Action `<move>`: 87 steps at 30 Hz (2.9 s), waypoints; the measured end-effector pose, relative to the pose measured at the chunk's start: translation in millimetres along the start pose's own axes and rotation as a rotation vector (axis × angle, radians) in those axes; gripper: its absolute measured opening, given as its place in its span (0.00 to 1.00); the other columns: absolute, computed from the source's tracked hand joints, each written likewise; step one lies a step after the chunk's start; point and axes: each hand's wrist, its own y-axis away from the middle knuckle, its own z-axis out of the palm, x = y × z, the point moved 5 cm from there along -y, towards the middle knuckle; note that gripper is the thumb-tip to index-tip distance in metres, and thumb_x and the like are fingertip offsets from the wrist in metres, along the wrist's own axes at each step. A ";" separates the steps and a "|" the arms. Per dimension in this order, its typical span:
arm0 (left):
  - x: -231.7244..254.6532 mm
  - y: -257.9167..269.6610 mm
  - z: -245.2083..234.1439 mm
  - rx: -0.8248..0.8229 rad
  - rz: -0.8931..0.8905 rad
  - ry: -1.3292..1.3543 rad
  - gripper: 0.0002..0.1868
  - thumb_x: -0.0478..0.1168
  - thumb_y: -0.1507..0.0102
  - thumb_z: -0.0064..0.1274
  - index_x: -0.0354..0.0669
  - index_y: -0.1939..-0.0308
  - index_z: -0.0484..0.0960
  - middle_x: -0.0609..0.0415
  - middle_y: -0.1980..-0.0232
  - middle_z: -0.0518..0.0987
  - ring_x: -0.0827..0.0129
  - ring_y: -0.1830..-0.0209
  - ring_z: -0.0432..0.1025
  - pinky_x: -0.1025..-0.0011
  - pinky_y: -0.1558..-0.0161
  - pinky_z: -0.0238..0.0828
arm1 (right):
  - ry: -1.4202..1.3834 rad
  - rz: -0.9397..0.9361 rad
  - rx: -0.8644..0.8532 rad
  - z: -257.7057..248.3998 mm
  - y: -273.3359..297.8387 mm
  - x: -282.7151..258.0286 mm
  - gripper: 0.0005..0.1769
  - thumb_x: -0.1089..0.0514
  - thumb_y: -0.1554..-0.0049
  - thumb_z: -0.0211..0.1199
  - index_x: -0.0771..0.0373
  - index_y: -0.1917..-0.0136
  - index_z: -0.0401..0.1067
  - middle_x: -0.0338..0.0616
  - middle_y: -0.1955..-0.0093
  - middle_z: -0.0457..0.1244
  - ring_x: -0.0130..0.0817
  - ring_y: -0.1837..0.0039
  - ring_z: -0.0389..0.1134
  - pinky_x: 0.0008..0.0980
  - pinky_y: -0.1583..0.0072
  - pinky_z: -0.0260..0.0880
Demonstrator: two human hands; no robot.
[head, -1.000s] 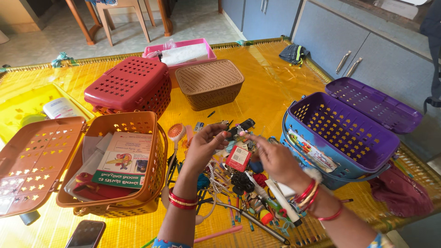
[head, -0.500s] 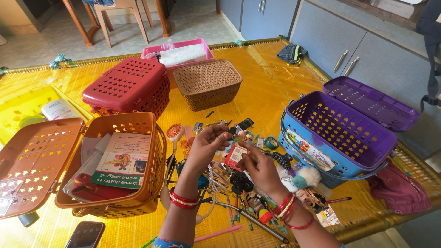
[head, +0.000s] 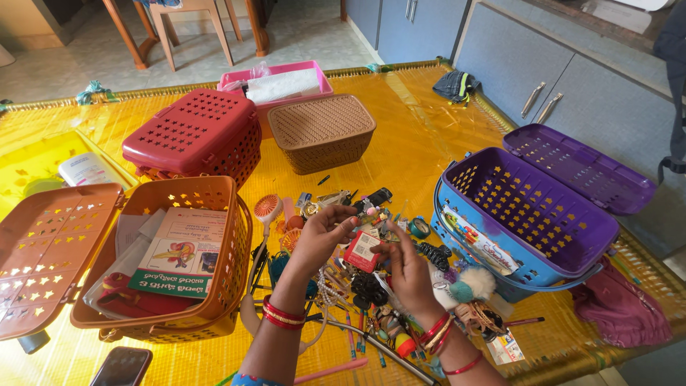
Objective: The person sorts a pile of small accessories, including hair clips, scrunchies, yarn pieces, and small toys, from a table surface and places them one at a time into an open blue storage basket with a purple lid, occasionally untangling or grouping items before placing them inside.
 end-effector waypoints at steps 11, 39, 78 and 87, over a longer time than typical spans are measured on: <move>1.4 1.4 -3.7 0.039 0.000 -0.052 0.21 0.44 0.35 0.57 0.34 0.42 0.79 0.54 0.54 0.84 0.77 0.59 0.75 0.75 0.57 0.75 | -0.408 -0.073 0.014 -18.5 -6.6 1.7 0.31 0.64 0.32 0.46 0.58 0.17 0.45 0.54 0.37 0.69 0.32 0.42 0.72 0.29 0.45 0.72; 28.3 12.5 -83.1 0.191 0.138 0.080 0.21 0.44 0.32 0.55 0.33 0.41 0.77 0.54 0.53 0.84 0.78 0.61 0.76 0.79 0.59 0.74 | -0.143 0.151 -0.224 24.7 -18.2 5.5 0.15 0.58 0.35 0.58 0.65 0.37 0.73 0.53 0.52 0.73 0.30 0.50 0.75 0.30 0.48 0.74; 47.0 19.9 -62.0 0.253 0.056 -0.124 0.22 0.46 0.36 0.60 0.34 0.45 0.81 0.54 0.59 0.85 0.77 0.64 0.77 0.78 0.62 0.76 | 0.385 -0.066 -0.439 110.7 -33.0 -37.8 0.12 0.62 0.44 0.63 0.64 0.46 0.76 0.54 0.48 0.70 0.49 0.47 0.72 0.43 0.47 0.72; 38.4 15.0 -58.3 0.193 0.091 -0.138 0.23 0.47 0.35 0.59 0.32 0.43 0.81 0.51 0.55 0.85 0.75 0.61 0.77 0.75 0.60 0.76 | -0.017 0.020 -0.280 64.4 -57.0 -61.1 0.11 0.64 0.42 0.64 0.64 0.45 0.74 0.42 0.52 0.71 0.27 0.56 0.73 0.29 0.56 0.72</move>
